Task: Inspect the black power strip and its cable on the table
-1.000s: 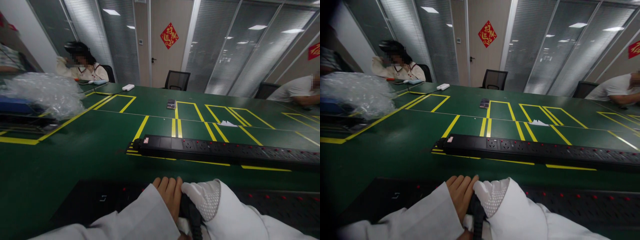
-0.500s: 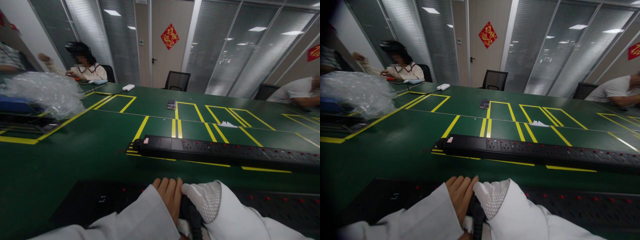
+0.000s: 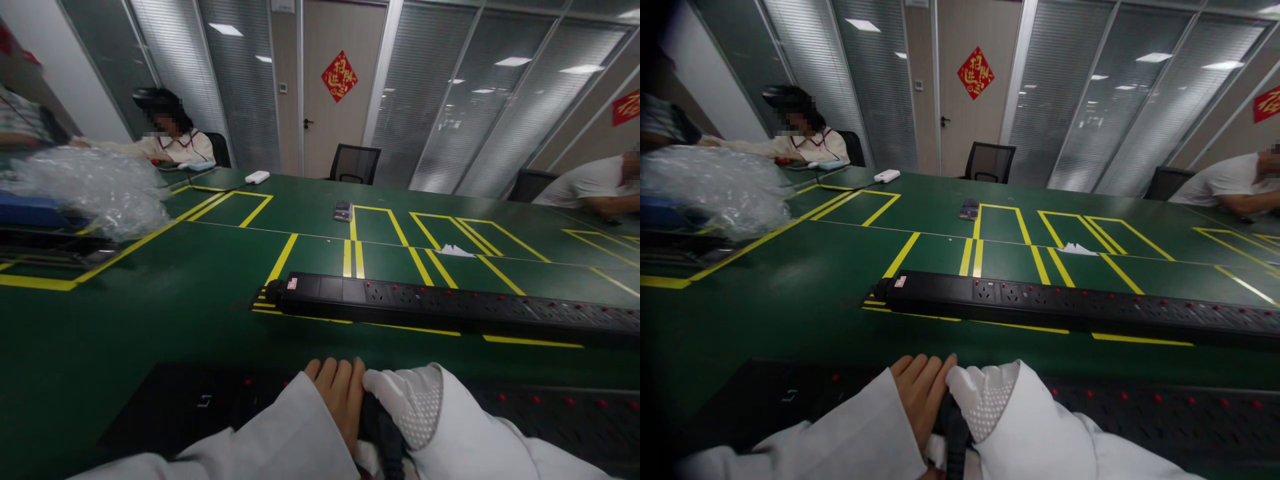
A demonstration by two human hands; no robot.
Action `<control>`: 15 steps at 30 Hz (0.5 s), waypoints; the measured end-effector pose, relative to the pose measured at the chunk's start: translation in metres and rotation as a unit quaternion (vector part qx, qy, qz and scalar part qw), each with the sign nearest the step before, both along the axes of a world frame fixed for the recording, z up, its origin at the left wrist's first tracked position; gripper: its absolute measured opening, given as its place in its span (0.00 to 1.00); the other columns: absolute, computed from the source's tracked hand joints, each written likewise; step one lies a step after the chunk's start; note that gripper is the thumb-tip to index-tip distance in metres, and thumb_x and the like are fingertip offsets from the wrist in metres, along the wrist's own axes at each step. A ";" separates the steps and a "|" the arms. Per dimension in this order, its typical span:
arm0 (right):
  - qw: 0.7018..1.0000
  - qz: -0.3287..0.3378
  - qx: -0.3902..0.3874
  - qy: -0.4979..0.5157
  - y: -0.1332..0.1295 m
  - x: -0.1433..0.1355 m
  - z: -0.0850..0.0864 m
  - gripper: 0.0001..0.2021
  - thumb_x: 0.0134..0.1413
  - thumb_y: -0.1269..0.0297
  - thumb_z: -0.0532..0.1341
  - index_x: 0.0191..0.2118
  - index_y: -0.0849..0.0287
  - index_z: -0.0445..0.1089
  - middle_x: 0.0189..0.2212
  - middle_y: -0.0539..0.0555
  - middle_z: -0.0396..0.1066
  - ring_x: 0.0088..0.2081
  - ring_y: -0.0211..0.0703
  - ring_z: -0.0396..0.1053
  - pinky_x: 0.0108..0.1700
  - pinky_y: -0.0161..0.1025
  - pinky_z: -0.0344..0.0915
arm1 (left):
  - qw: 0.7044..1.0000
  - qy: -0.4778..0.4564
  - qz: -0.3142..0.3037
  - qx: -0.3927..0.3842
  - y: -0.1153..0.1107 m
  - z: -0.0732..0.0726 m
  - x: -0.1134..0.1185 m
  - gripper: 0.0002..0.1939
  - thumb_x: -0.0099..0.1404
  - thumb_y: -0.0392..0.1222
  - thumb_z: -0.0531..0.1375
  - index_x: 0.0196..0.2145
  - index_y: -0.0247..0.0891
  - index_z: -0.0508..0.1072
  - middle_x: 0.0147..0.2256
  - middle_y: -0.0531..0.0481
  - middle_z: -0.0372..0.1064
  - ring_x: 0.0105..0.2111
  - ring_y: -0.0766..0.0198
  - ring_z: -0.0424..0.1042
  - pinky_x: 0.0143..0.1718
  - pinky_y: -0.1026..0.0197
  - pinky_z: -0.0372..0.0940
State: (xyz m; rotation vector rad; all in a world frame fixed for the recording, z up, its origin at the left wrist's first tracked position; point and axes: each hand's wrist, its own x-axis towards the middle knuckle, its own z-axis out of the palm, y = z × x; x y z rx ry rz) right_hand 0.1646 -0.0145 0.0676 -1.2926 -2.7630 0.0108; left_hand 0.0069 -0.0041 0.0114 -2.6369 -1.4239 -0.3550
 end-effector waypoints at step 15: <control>1.000 -0.002 0.012 0.009 -0.001 0.000 0.000 0.14 0.60 0.57 0.56 0.47 0.60 0.65 0.42 0.54 0.66 0.37 0.40 0.67 0.38 0.42 0.68 | 0.993 0.023 -0.047 -0.110 0.004 0.016 -0.007 0.20 0.67 0.31 0.43 0.54 0.31 0.62 0.41 0.42 0.67 0.38 0.58 0.66 0.38 0.55 0.61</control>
